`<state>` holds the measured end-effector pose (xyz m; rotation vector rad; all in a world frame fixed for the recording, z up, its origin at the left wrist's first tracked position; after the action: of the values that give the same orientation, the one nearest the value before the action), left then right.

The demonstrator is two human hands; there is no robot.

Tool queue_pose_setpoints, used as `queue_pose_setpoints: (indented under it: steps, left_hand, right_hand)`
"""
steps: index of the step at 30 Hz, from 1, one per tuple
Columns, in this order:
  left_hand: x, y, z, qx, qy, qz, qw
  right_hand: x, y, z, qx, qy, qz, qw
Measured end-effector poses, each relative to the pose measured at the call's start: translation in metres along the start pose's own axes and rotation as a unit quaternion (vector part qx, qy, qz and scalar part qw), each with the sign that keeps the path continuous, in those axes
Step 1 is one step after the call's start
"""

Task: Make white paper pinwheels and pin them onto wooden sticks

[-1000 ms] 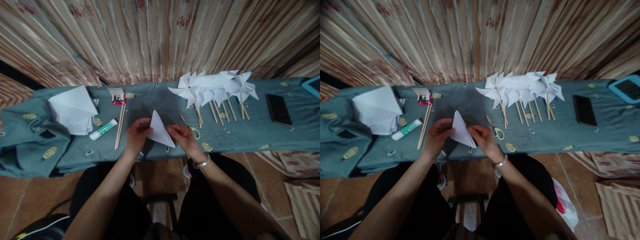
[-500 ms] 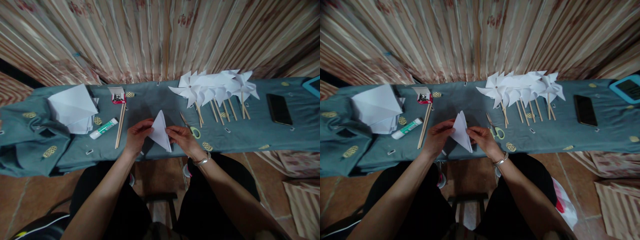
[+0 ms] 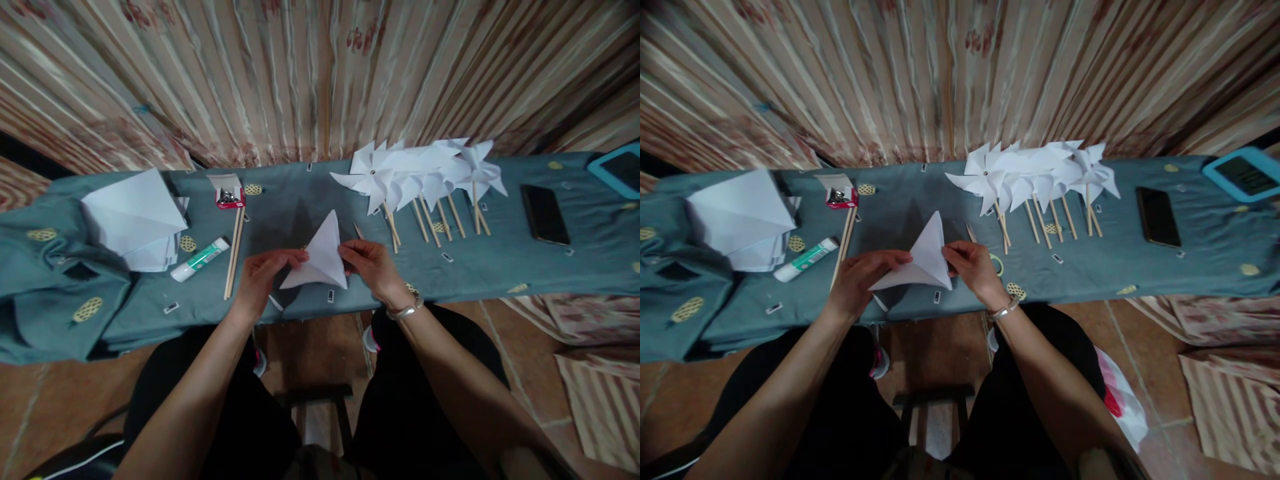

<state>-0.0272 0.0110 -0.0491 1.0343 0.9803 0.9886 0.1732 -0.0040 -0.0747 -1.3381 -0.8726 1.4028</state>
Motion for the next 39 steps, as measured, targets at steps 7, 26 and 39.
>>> queue_pose_setpoints:
  steps: [7,26,39]
  left_hand:
    - [-0.013,0.006,0.001,0.214,-0.045,-0.016,0.976]
    - [-0.026,0.026,0.002,0.222,0.042,0.053,0.973]
    - [0.007,0.036,-0.04,0.218,0.015,0.031,0.975]
  right_hand:
    - [-0.001,-0.009,0.004,0.028,-0.032,0.004,0.999]
    - [-0.035,-0.057,0.046,-0.275,-0.059,-0.221,0.934]
    - [0.034,-0.105,0.048,-0.616,-0.094,-0.244,0.743]
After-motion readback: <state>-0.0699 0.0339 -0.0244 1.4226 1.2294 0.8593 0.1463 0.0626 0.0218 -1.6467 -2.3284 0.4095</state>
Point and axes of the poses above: each hand's wrist, its own x-axis towards the middle knuckle, its own z-axis out of the palm, y = z × x, the point moved 4 cm from there along x, towards the middle knuckle, and after that the axes turned 2 degrees about -z, right-handed, at the moved point
